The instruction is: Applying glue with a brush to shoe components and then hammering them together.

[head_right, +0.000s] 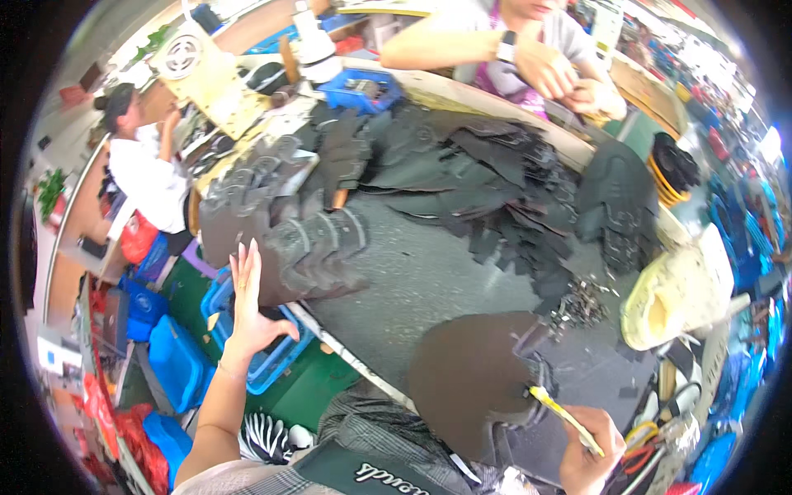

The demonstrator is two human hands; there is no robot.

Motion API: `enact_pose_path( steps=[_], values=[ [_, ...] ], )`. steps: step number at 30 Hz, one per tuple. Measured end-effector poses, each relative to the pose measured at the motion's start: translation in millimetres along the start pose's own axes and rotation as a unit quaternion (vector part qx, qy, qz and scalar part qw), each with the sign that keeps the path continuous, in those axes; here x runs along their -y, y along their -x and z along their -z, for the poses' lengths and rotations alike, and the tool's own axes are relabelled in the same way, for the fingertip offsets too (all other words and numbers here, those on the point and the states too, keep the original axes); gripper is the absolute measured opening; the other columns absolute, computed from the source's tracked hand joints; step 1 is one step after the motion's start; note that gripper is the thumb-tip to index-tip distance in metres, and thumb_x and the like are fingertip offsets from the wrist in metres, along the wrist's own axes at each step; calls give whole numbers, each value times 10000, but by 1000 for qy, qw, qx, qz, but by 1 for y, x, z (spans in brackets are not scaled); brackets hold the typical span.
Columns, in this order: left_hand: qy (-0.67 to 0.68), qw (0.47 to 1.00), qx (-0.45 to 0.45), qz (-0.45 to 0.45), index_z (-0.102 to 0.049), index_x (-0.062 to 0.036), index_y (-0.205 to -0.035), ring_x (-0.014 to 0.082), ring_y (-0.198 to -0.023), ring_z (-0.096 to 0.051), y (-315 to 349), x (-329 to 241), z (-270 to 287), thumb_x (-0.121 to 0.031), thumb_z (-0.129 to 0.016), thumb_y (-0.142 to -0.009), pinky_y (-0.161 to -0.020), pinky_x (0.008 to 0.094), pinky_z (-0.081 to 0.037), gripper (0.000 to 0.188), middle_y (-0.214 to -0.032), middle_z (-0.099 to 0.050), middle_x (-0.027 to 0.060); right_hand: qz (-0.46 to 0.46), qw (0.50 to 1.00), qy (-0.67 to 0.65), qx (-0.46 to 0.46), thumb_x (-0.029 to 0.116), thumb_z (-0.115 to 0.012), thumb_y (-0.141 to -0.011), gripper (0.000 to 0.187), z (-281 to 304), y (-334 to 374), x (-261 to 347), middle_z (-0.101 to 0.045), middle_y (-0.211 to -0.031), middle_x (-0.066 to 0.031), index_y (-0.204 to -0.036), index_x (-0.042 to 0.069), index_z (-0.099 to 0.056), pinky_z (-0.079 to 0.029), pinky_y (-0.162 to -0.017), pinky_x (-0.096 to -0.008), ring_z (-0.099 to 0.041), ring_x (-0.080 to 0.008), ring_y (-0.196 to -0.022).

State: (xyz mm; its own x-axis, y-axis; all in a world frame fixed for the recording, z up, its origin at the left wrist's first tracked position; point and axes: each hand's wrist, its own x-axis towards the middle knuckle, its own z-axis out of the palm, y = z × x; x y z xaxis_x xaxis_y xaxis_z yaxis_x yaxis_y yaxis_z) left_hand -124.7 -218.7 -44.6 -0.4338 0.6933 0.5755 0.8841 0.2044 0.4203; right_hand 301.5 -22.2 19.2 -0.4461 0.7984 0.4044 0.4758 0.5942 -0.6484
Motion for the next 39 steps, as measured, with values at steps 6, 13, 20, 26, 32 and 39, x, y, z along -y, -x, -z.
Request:
enact_pose_path(
  steps=[6, 13, 20, 26, 32, 39],
  values=[
    [184, 830, 399, -345, -484, -184, -1396, 368, -1437, -222, -35, -137, -62, -645, -685, -678, -1150, 597, -61, 877, -1550, -287, 89, -46, 998, -3, 44, -85, -682, -753, 130, 9, -24, 3, -694, -826, -88, -863, -18, -661, -500, -656, -284, -642, -156, -723],
    [174, 797, 397, -422, -581, -131, -1268, 349, -1346, -378, -32, -155, -87, -530, -697, -735, -1113, 616, -217, 676, -1423, -439, 151, -136, 952, 151, -230, 96, -651, -876, 135, 34, -108, -119, -668, -808, -139, -918, -31, -640, -478, -642, -282, -616, -160, -703],
    [203, 817, 393, -369, -585, -166, -1253, 365, -1330, -391, -27, -161, -86, -534, -727, -695, -1089, 658, -213, 683, -1385, -468, 158, -233, 942, -91, -225, 136, -662, -861, 182, 59, -69, -112, -679, -746, -74, -860, -46, -673, -469, -540, -218, -608, -116, -592],
    [152, 814, 394, -398, -615, -195, -1200, 367, -1349, -351, -26, -163, -90, -571, -726, -691, -1103, 650, -188, 642, -1402, -434, 146, -158, 984, -69, -49, -13, -701, -821, 104, -3, -13, -24, -637, -752, -34, -869, -3, -609, -486, -629, -230, -609, -100, -700],
    [183, 821, 400, -364, -624, -155, -1172, 370, -1341, -370, -28, -163, -89, -581, -672, -726, -1088, 662, -202, 618, -1371, -474, 164, 90, 995, -28, -33, -65, -692, -768, 143, -17, -17, -10, -705, -827, -123, -872, 0, -618, -544, -600, -284, -692, -241, -674],
    [194, 832, 362, -372, -660, -97, -1059, 396, -1337, -377, -18, -158, -93, -593, -731, -677, -1094, 653, -208, 630, -1423, -422, 160, 89, 994, 35, -55, -113, -662, -739, 212, -12, 47, 17, -703, -833, -156, -899, -9, -568, -548, -586, -304, -690, -262, -679]
  ],
)
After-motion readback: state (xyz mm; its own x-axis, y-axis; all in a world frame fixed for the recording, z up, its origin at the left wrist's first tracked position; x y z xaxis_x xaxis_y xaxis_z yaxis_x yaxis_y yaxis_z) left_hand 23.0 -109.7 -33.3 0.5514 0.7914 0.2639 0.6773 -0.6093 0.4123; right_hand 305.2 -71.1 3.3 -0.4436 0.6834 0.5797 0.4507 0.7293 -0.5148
